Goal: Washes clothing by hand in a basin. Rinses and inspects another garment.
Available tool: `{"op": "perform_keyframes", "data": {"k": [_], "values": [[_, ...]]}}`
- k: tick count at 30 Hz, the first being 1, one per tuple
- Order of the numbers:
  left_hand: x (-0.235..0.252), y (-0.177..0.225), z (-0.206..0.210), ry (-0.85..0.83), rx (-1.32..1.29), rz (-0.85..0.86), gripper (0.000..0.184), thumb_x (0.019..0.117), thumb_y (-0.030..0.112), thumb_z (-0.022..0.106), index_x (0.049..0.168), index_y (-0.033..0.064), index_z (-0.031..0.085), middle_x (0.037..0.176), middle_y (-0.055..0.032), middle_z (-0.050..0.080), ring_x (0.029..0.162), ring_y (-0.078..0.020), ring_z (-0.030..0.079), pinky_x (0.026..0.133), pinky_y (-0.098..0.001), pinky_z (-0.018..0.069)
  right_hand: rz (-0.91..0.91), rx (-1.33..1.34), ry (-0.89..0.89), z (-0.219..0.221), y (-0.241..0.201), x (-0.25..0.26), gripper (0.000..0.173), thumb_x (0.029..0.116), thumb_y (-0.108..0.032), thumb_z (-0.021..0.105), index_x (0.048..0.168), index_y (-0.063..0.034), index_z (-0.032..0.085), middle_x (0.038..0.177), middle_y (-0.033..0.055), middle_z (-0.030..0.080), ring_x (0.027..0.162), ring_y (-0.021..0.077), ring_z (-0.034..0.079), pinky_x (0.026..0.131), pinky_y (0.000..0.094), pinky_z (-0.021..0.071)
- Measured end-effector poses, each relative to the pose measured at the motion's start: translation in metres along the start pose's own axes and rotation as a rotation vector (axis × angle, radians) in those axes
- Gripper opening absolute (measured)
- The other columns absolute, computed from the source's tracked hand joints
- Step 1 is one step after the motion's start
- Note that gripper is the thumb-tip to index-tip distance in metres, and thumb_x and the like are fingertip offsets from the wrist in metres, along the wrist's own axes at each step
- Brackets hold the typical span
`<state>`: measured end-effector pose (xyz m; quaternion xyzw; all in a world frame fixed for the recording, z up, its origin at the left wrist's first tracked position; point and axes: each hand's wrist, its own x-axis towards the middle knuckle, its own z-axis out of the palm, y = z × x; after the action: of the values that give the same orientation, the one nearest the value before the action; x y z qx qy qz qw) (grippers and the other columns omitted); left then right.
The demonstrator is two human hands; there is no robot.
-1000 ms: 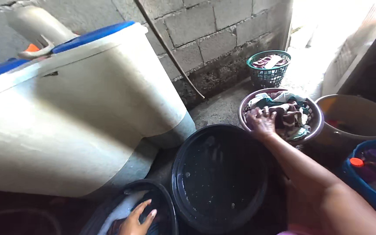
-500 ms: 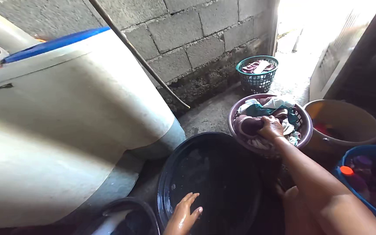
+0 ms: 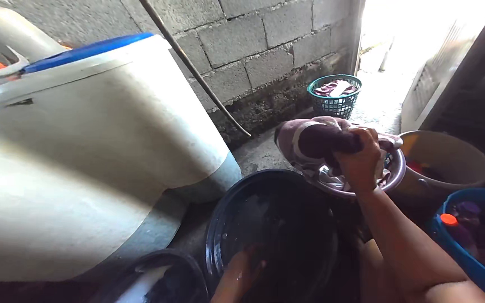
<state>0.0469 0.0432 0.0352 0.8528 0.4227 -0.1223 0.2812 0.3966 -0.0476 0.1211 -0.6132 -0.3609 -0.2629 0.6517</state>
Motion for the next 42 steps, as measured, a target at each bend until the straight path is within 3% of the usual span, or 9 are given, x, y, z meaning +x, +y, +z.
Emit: {"op": "perform_keyframes", "data": {"k": [5, 9, 14, 16, 21, 27, 31, 37, 42], "values": [[-0.009, -0.017, -0.003, 0.256, -0.187, -0.047, 0.094, 0.0914, 0.032, 0.077, 0.163, 0.0082, 0.023, 0.155, -0.0243, 0.045, 0.141, -0.041, 0.048, 0.117, -0.0563, 0.0379, -0.118, 0.065, -0.221, 0.013, -0.058, -0.031, 0.04, 0.0684, -0.023, 0.089, 0.103, -0.0099, 0.075, 0.119, 0.016, 0.068, 0.117, 0.0294, 0.065, 0.094, 0.0471, 0.0576], [-0.009, -0.009, -0.005, 0.339, -0.471, -0.006, 0.107, 0.0895, 0.031, 0.078, 0.165, 0.0087, 0.006, 0.152, -0.0275, 0.047, 0.132, -0.0397, 0.057, 0.108, -0.053, 0.0494, -0.017, 0.147, -0.47, 0.036, -0.068, -0.073, 0.037, 0.0684, -0.022, 0.089, 0.104, -0.0147, 0.078, 0.116, 0.0164, 0.071, 0.11, 0.0298, 0.068, 0.089, 0.0465, 0.0604], [-0.001, -0.003, 0.0, 0.359, -0.283, -0.274, 0.087, 0.0958, 0.028, 0.073, 0.159, -0.003, 0.021, 0.132, -0.0311, 0.061, 0.125, -0.0414, 0.061, 0.111, -0.0542, 0.0452, 0.226, -0.008, -1.247, 0.051, -0.066, -0.088, 0.068, 0.0781, -0.024, 0.087, 0.14, -0.0202, 0.06, 0.15, 0.0171, 0.05, 0.136, 0.0386, 0.049, 0.105, 0.0546, 0.0484], [0.0, -0.004, -0.006, 0.288, -0.197, -0.339, 0.084, 0.1006, 0.032, 0.066, 0.162, 0.001, 0.018, 0.139, -0.0326, 0.056, 0.129, -0.046, 0.057, 0.112, -0.0567, 0.0419, 0.171, -0.146, -1.45, 0.058, -0.06, -0.09, 0.058, 0.0865, -0.025, 0.081, 0.14, -0.016, 0.06, 0.152, 0.0186, 0.047, 0.14, 0.0419, 0.044, 0.102, 0.0579, 0.0492], [-0.001, -0.008, -0.005, 0.306, -0.238, -0.116, 0.063, 0.0995, 0.025, 0.068, 0.153, 0.0012, 0.043, 0.148, -0.0238, 0.053, 0.133, -0.0383, 0.056, 0.114, -0.0522, 0.0424, 0.021, -0.242, -1.763, 0.069, -0.039, -0.117, 0.06, 0.086, -0.024, 0.082, 0.14, -0.0123, 0.06, 0.142, 0.0252, 0.054, 0.135, 0.0509, 0.045, 0.091, 0.0704, 0.0495], [-0.002, -0.009, -0.001, 0.161, -0.061, -0.104, 0.059, 0.0985, 0.029, 0.068, 0.148, 0.0021, 0.051, 0.153, -0.0205, 0.05, 0.144, -0.0327, 0.046, 0.12, -0.0469, 0.0353, 0.012, -0.3, -2.09, 0.074, -0.004, -0.204, 0.096, 0.0781, -0.023, 0.09, 0.16, -0.031, 0.039, 0.172, 0.0214, 0.01, 0.151, 0.0627, 0.006, 0.091, 0.0916, 0.0301], [-0.005, -0.013, -0.005, 0.092, -0.028, -0.134, 0.062, 0.0983, 0.033, 0.068, 0.151, 0.0061, 0.049, 0.155, -0.0192, 0.046, 0.145, -0.0318, 0.045, 0.12, -0.0465, 0.0358, -0.012, -0.39, -2.141, 0.071, 0.03, -0.276, 0.106, 0.0768, -0.022, 0.09, 0.162, -0.0414, 0.029, 0.173, 0.0173, -0.002, 0.151, 0.0638, -0.001, 0.09, 0.0926, 0.0299], [-0.012, -0.015, -0.007, 0.079, -0.041, -0.152, 0.063, 0.0984, 0.035, 0.067, 0.153, 0.0101, 0.048, 0.159, -0.0193, 0.041, 0.147, -0.0318, 0.041, 0.121, -0.0459, 0.035, 0.053, -0.424, -2.09, 0.076, 0.063, -0.319, 0.086, 0.0885, -0.027, 0.077, 0.16, -0.0433, 0.032, 0.174, 0.0148, 0.003, 0.15, 0.0613, 0.015, 0.092, 0.0813, 0.043], [-0.024, -0.017, -0.009, 0.087, -0.049, -0.147, 0.065, 0.0982, 0.037, 0.067, 0.153, 0.0094, 0.047, 0.159, -0.0186, 0.042, 0.147, -0.031, 0.042, 0.121, -0.0445, 0.0349, 0.1, -0.472, -2.068, 0.08, 0.072, -0.327, 0.07, 0.0975, -0.045, 0.065, 0.16, -0.0409, 0.035, 0.172, 0.0179, 0.013, 0.153, 0.0562, 0.014, 0.103, 0.0783, 0.0385]]}}
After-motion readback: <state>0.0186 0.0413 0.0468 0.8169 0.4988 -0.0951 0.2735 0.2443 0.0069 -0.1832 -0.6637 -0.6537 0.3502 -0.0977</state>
